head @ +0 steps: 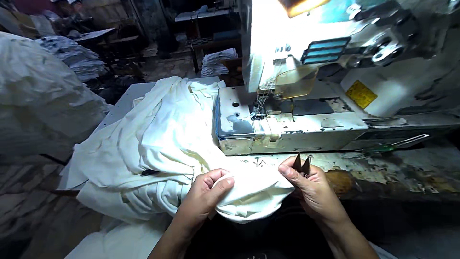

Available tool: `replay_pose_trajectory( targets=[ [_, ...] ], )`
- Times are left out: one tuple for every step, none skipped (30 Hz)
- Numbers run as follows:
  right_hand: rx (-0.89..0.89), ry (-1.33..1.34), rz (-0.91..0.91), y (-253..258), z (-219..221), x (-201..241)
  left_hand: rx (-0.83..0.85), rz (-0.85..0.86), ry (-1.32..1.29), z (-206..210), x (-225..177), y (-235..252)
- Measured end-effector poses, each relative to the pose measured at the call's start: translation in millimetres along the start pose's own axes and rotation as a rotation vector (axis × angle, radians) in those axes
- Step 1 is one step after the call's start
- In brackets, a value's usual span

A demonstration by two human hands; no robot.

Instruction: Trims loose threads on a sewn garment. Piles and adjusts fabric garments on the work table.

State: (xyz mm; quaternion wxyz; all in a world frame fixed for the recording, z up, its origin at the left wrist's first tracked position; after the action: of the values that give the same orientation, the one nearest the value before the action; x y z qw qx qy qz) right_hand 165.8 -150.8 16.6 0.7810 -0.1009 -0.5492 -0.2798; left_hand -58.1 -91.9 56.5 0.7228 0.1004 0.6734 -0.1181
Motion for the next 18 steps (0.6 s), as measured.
replay_pose_trajectory(
  targets=[
    [0.006,-0.012,-0.011,-1.3,1.2,-1.6,0.033,0.016,0.018,-1.4,2.1,0.4],
    [0.014,-0.033,-0.027,-2.3,1.8,-2.2,0.052,0.036,0.036,-1.7,3.8,0.8],
    [0.015,-0.069,-0.059,-2.7,2.0,-2.4,0.051,0.058,0.048,-1.0,5.0,1.4],
    [-0.012,-0.134,-0.121,-2.6,2.5,-2.8,0.037,0.082,0.053,-0.4,5.9,2.2],
    [-0.064,-0.249,-0.228,-2.2,2.8,-3.0,0.021,0.103,0.051,0.1,6.3,3.1],
    [-0.115,-0.427,-0.367,-2.3,2.2,-2.3,0.005,0.125,0.051,0.5,6.7,4.0],
    [-0.160,-0.591,-0.479,-4.2,1.3,0.7,-0.007,0.146,0.056,0.8,7.6,4.7],
    [-0.181,-0.681,-0.549,-8.6,0.9,6.1,-0.014,0.164,0.065,1.2,8.9,5.5],
    [-0.172,-0.697,-0.576,-15.6,1.3,12.2,-0.017,0.180,0.076,1.7,10.2,6.1],
    [-0.140,-0.677,-0.580,-24.2,2.6,17.3,-0.016,0.187,0.087,2.1,11.3,6.2],
    [-0.090,-0.642,-0.574,-32.1,5.0,20.3,-0.011,0.190,0.099,3.0,11.7,6.5],
    [-0.034,-0.614,-0.567,-37.6,8.6,20.7,-0.003,0.191,0.104,4.5,11.4,7.1],
    [0.003,-0.596,-0.567,-40.3,13.4,17.5,0.005,0.192,0.106,6.6,10.7,7.4],
    [0.015,-0.577,-0.570,-41.3,18.7,11.2,0.014,0.189,0.102,8.9,9.7,6.8],
    [0.012,-0.567,-0.575,-40.9,23.6,3.9,0.019,0.183,0.102,11.2,8.9,5.9],
    [0.004,-0.552,-0.576,-39.7,27.6,-2.2,0.022,0.180,0.106,13.3,8.0,5.1],
    [0.000,-0.524,-0.577,-38.3,29.4,-5.6,0.020,0.181,0.113,14.8,7.1,4.7],
    [0.002,-0.478,-0.574,-37.9,29.0,-5.8,0.014,0.185,0.121,15.3,6.2,4.6]
  ],
)
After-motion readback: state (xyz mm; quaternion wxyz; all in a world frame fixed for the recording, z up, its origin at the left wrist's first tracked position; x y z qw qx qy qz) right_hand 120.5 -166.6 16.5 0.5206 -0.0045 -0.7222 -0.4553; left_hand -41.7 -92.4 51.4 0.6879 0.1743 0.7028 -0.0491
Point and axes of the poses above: each hand's wrist, its own y-axis towards the middle knuckle, its own z-axis out of the palm, x = y × z, the point moved 1 cm from there along y, towards the middle knuckle, and after that the axes turned 15 degrees about -x, right-handed, at the moved point
